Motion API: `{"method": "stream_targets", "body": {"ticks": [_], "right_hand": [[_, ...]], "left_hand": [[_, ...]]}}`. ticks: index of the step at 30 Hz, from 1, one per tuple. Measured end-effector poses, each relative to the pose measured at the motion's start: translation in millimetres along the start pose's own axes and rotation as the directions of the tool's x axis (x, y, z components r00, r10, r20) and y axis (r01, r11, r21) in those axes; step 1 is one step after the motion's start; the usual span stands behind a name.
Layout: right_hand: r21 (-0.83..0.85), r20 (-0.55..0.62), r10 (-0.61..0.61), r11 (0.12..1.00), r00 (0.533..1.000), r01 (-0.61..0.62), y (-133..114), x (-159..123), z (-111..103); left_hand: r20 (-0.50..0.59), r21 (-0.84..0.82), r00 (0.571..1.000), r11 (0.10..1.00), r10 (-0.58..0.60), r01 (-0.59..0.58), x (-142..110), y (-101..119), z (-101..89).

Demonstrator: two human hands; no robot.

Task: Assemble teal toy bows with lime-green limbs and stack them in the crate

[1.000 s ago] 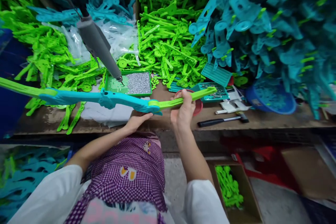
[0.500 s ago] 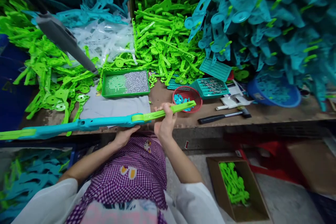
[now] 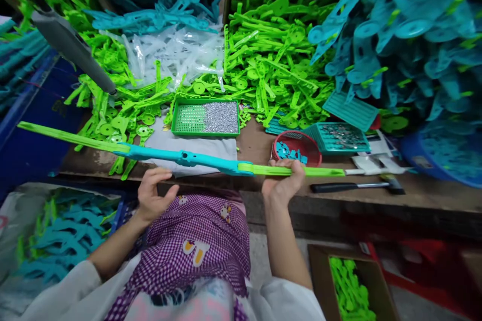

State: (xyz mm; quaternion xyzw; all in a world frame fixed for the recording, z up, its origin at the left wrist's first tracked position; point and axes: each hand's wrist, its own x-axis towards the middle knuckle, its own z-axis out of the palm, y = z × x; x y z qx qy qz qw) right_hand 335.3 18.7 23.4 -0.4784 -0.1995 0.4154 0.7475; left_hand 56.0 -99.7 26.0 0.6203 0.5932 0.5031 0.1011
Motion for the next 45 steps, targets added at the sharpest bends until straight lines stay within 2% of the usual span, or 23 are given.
{"method": "stream_targets", "body": {"ticks": [2, 4, 7, 8, 10, 13, 15, 16, 17, 19, 21, 22, 24, 27, 30, 32, 33, 36, 38, 39, 41, 43, 45], "right_hand": [[0.011, 0.018, 0.002, 1.000, 1.000, -0.002, -2, 4, 0], [0.025, 0.017, -0.008, 1.000, 1.000, 0.007, -7, 9, -5], [0.014, -0.006, -0.032, 0.999, 0.999, 0.032, -16, 21, -9], [-0.010, -0.003, -0.020, 1.000, 1.000, 0.020, -18, 27, -8], [-0.077, 0.028, 0.025, 0.997, 0.999, -0.023, -20, 43, 0], [-0.231, 0.169, 0.063, 0.973, 0.984, -0.022, -25, 70, 11], [-0.419, 0.290, 0.028, 0.903, 0.957, 0.100, -31, 85, 4], [-0.534, 0.335, -0.011, 0.821, 0.942, 0.200, -35, 91, -4], [-0.650, 0.372, -0.062, 0.695, 0.926, 0.307, -38, 96, -16], [-0.818, 0.432, -0.153, 0.348, 0.889, 0.457, -43, 104, -40], [-0.872, 0.483, -0.082, 0.039, 0.872, 0.487, -42, 111, -57], [-0.868, 0.491, -0.003, -0.080, 0.871, 0.489, -40, 114, -61], [-0.833, 0.471, 0.161, -0.243, 0.867, 0.497, -33, 120, -60], [-0.792, 0.414, 0.274, -0.361, 0.868, 0.492, -25, 129, -48], [-0.782, 0.378, 0.350, -0.375, 0.857, 0.499, -31, 132, -40], [-0.782, 0.413, 0.375, -0.322, 0.830, 0.534, -41, 129, -36], [-0.788, 0.452, 0.348, -0.276, 0.821, 0.551, -45, 127, -33], [-0.802, 0.578, 0.115, -0.102, 0.808, 0.588, -59, 127, -16], [-0.827, 0.562, -0.035, -0.049, 0.827, 0.560, -70, 139, -6], [-0.862, 0.507, -0.091, -0.064, 0.857, 0.503, -77, 149, -4], [-0.945, 0.321, -0.199, -0.126, 0.926, 0.301, -93, 175, -12], [-0.984, 0.147, -0.295, -0.141, 0.944, 0.109, -112, 201, -36], [-0.990, 0.038, -0.294, -0.138, 0.955, -0.003, -128, 219, -67]], "left_hand": [[0.021, 0.169, 0.985, 0.971, 0.170, -0.171, 14, -8, 2.7], [0.062, 0.326, 0.975, 0.919, 0.214, -0.223, 29, -16, -0.2], [0.219, 0.437, 0.965, 0.870, 0.141, -0.227, 56, -24, -10.0], [0.308, 0.428, 0.945, 0.870, 0.113, -0.244, 67, -25, -12.5], [0.489, 0.389, 0.870, 0.876, 0.065, -0.284, 89, -28, -14.3], [0.610, 0.433, 0.791, 0.857, -0.050, -0.280, 108, -32, -12.0], [0.636, 0.485, 0.756, 0.843, -0.156, -0.234, 107, -35, -11.1], [0.648, 0.496, 0.734, 0.844, -0.204, -0.204, 105, -38, -11.0], [0.660, 0.499, 0.711, 0.849, -0.242, -0.173, 101, -41, -11.0], [0.677, 0.493, 0.673, 0.863, -0.297, -0.114, 92, -48, -9.6], [0.699, 0.476, 0.633, 0.877, -0.333, -0.065, 86, -53, -4.8], [0.712, 0.464, 0.612, 0.885, -0.344, -0.042, 83, -55, -1.1], [0.743, 0.428, 0.571, 0.904, -0.350, -0.003, 80, -56, 7.4], [0.782, 0.374, 0.530, 0.927, -0.327, 0.020, 76, -56, 17.1], [0.798, 0.350, 0.506, 0.935, -0.329, 0.056, 76, -57, 18.6], [0.793, 0.336, 0.505, 0.936, -0.341, 0.104, 78, -58, 16.1], [0.790, 0.326, 0.508, 0.937, -0.344, 0.127, 78, -58, 14.3], [0.783, 0.306, 0.515, 0.937, -0.348, 0.167, 80, -60, 9.3], [0.770, 0.308, 0.529, 0.934, -0.356, 0.180, 80, -61, 7.4], [0.762, 0.308, 0.537, 0.932, -0.362, 0.190, 80, -61, 7.1], [0.744, 0.307, 0.553, 0.927, -0.374, 0.215, 78, -61, 7.2], [0.732, 0.306, 0.561, 0.922, -0.386, 0.236, 77, -61, 7.9], [0.726, 0.310, 0.562, 0.918, -0.396, 0.247, 76, -61, 8.6]]}}
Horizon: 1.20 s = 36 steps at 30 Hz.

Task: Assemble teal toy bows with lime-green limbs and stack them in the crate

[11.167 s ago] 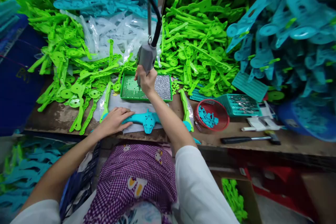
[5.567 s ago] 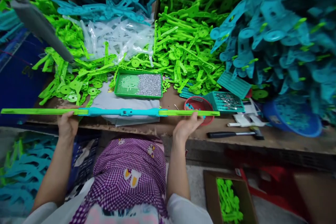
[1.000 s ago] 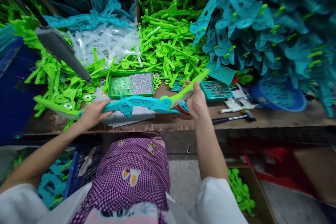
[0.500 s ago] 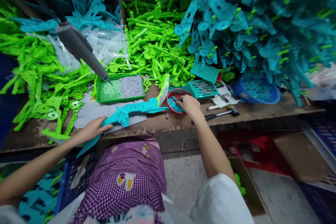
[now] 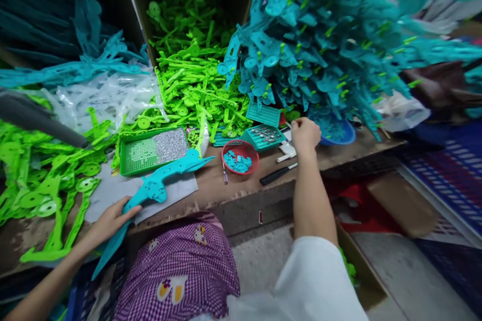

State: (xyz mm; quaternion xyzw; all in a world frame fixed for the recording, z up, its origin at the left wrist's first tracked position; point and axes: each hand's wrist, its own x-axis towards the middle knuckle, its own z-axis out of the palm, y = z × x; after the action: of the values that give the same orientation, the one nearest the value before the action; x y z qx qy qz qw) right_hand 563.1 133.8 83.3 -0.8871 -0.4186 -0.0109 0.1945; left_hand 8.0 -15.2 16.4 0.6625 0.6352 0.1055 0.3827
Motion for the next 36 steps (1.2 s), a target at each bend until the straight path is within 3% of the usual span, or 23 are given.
{"method": "stream_targets", "body": {"ticks": [3, 5, 10, 18, 22, 26, 28, 32, 36], "right_hand": [[-0.002, 0.063, 0.022, 1.000, 0.998, -0.022, 38, 14, -3], [0.063, 0.057, -0.014, 0.998, 0.998, 0.010, 47, 18, 0], [0.314, 0.130, -0.025, 0.949, 0.991, -0.017, 25, 38, 23], [0.436, 0.151, 0.028, 0.895, 0.988, -0.092, -11, 56, 43], [0.611, 0.164, 0.075, 0.775, 0.984, -0.161, -12, 46, 37], [0.732, 0.128, 0.237, 0.633, 0.963, -0.253, 28, 15, 24], [0.762, 0.060, 0.388, 0.577, 0.920, -0.294, 65, -10, 19], [0.781, -0.055, 0.681, 0.485, 0.731, -0.393, 146, -53, 18], [0.768, -0.079, 0.820, 0.413, 0.568, -0.490, 197, -54, 24]], "left_hand": [[-0.003, -0.004, 1.000, 1.000, -0.016, 0.016, 1, -1, 1.1], [-0.030, -0.002, 0.999, 0.999, -0.035, 0.035, 2, -1, 1.5], [-0.076, 0.004, 0.996, 0.999, -0.053, 0.053, 3, -1, 3.2], [-0.073, 0.034, 0.995, 0.997, -0.072, 0.075, 5, -13, 7.1], [-0.057, 0.052, 0.995, 0.995, -0.081, 0.084, 6, -15, 6.9], [-0.087, 0.067, 0.993, 0.995, -0.073, 0.079, 7, -13, 5.9], [-0.094, 0.052, 0.994, 0.997, -0.058, 0.063, 8, -10, 5.2], [-0.110, 0.034, 0.992, 0.998, -0.055, 0.059, 9, -6, 3.8], [-0.082, 0.058, 0.994, 0.995, -0.072, 0.077, 9, -10, 3.9]]}}
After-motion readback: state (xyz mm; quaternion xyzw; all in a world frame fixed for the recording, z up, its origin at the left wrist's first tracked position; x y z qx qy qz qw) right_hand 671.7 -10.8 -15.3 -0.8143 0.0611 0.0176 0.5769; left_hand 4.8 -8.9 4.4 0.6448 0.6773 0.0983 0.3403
